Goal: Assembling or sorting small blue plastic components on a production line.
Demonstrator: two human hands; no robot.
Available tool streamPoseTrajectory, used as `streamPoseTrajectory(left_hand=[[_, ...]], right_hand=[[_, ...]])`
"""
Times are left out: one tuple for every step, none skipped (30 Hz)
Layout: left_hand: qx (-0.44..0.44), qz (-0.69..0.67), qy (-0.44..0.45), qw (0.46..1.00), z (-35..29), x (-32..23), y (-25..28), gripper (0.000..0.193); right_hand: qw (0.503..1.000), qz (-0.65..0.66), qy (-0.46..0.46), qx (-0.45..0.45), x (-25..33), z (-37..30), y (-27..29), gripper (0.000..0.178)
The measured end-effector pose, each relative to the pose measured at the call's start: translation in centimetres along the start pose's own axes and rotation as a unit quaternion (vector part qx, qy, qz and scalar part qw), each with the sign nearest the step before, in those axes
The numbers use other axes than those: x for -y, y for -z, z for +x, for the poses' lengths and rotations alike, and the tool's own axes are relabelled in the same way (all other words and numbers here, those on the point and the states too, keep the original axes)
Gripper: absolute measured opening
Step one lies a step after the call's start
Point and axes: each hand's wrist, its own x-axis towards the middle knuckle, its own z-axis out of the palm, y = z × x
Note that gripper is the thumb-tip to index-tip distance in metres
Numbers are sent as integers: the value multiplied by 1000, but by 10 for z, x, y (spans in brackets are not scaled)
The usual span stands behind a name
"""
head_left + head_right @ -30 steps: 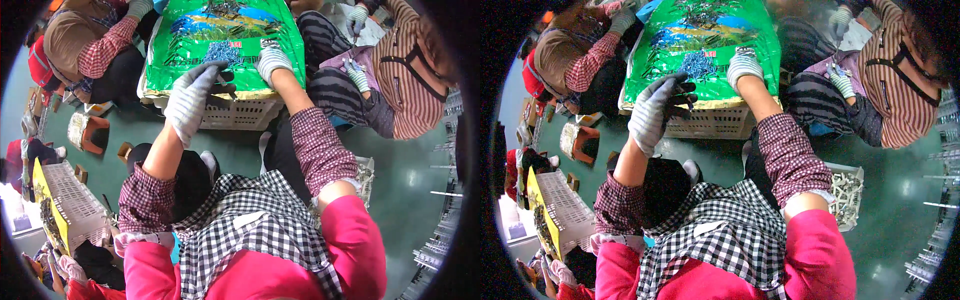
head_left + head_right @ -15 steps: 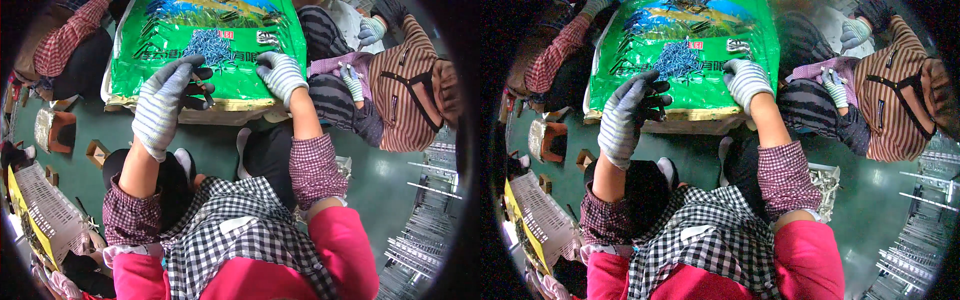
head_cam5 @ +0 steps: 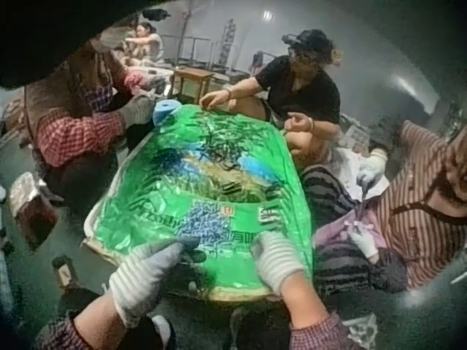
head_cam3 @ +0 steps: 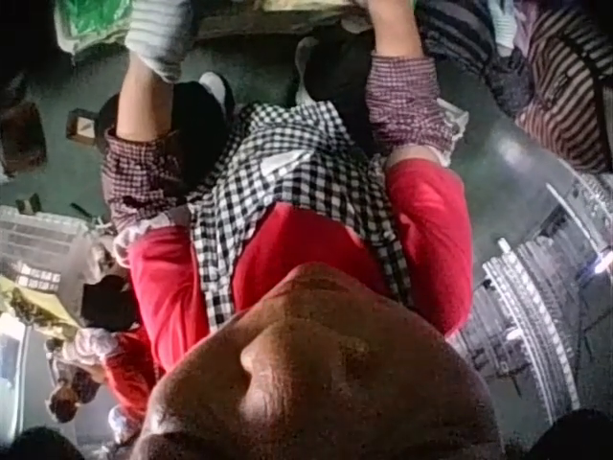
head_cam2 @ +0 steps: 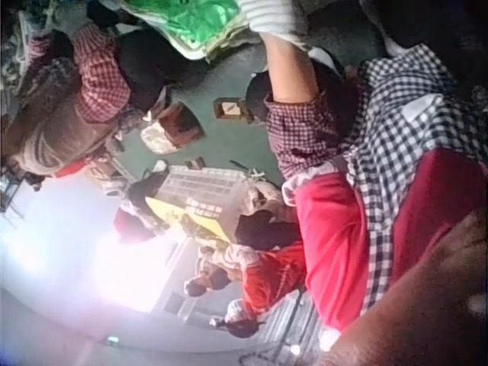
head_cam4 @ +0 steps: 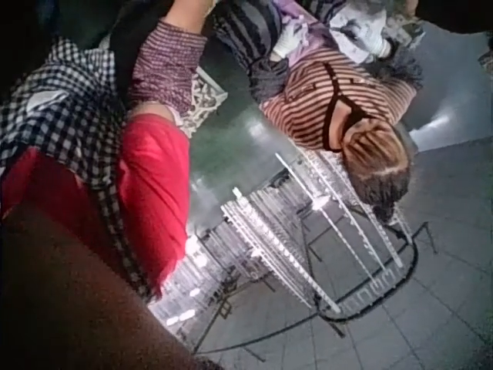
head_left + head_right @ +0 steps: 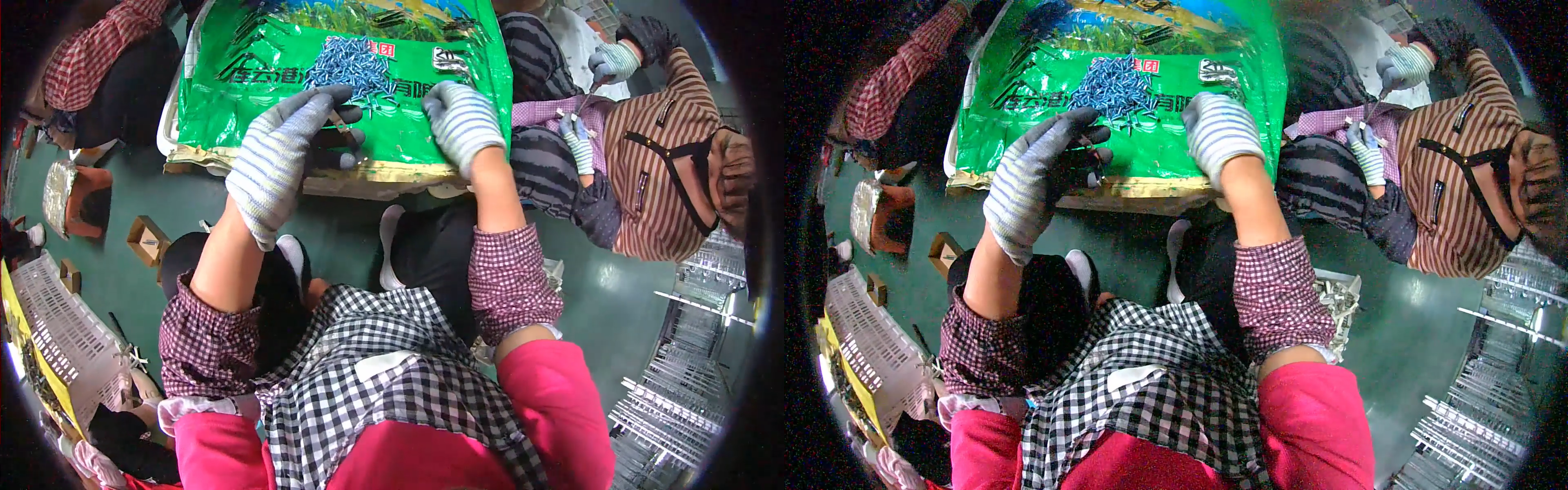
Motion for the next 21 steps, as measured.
streamPoseTrajectory(left_hand=[[7, -4, -10, 1000, -1, 0, 1, 45], [2, -2, -10, 1000, -2, 0, 1, 45], [2, -5, -15, 1000, -3, 0, 2, 45], [-5, -3, -11, 1000, -4, -1, 2, 45], [2, 1, -19, 1000, -4, -2, 2, 44], [10, 7, -27, 1000, -4, -3, 2, 44], [10, 6, -26, 1000, -4, -3, 2, 44], [10, 13, -25, 1000, -4, -4, 1, 44], [10, 17, -22, 1000, -4, -4, 0, 44], [9, 19, -24, 999, -4, -5, -1, 44], [9, 19, -22, 1000, -3, -5, -2, 44], [8, 18, -19, 1000, -3, -5, -2, 44], [8, 18, -18, 1000, -2, -4, -3, 44], [11, 17, -23, 1000, -2, -4, -4, 42], [18, 14, -32, 999, -1, -4, -4, 41], [13, 17, -28, 999, 0, -3, -5, 41], [14, 12, -27, 999, 1, -3, -5, 40], [15, 6, -26, 1000, 2, -3, -6, 39], [15, 6, -26, 1000, 3, -3, -6, 39], [16, 8, -22, 1000, 4, -2, -6, 39], [19, 9, -19, 1000, 5, -2, -6, 38]], right_hand=[[998, 40, 11, -45, -4, -2, 1, 17], [990, 117, 22, -71, -9, -2, 3, 18], [988, 126, 28, -82, -14, -3, 6, 18], [988, 131, 13, -84, -17, -3, 7, 18], [991, 120, -2, -59, -19, -5, 8, 20], [991, 119, -2, -58, -19, -6, 8, 20], [996, 73, 7, -50, -18, -6, 6, 20], [999, 27, 16, -42, -15, -6, 4, 20], [998, 18, 30, -57, -12, -5, 2, 20], [998, 18, 30, -56, -8, -5, 1, 20], [998, 6, 28, -58, -4, -3, -1, 20], [998, -9, 19, -55, -1, -1, -1, 21], [998, -26, 15, -49, 3, 0, -2, 22], [998, -22, 30, -56, 6, 1, -2, 22], [999, -40, 13, -18, 8, 2, -1, 22], [998, -55, 0, 21, 10, 4, -1, 23], [998, -34, -10, 49, 11, 6, -1, 22], [997, -41, -22, 55, 13, 7, -2, 22], [996, -68, -6, 50, 14, 9, -3, 20], [994, -95, 14, 42, 15, 9, -5, 20], [994, -95, 10, 45, 15, 8, -6, 20]])
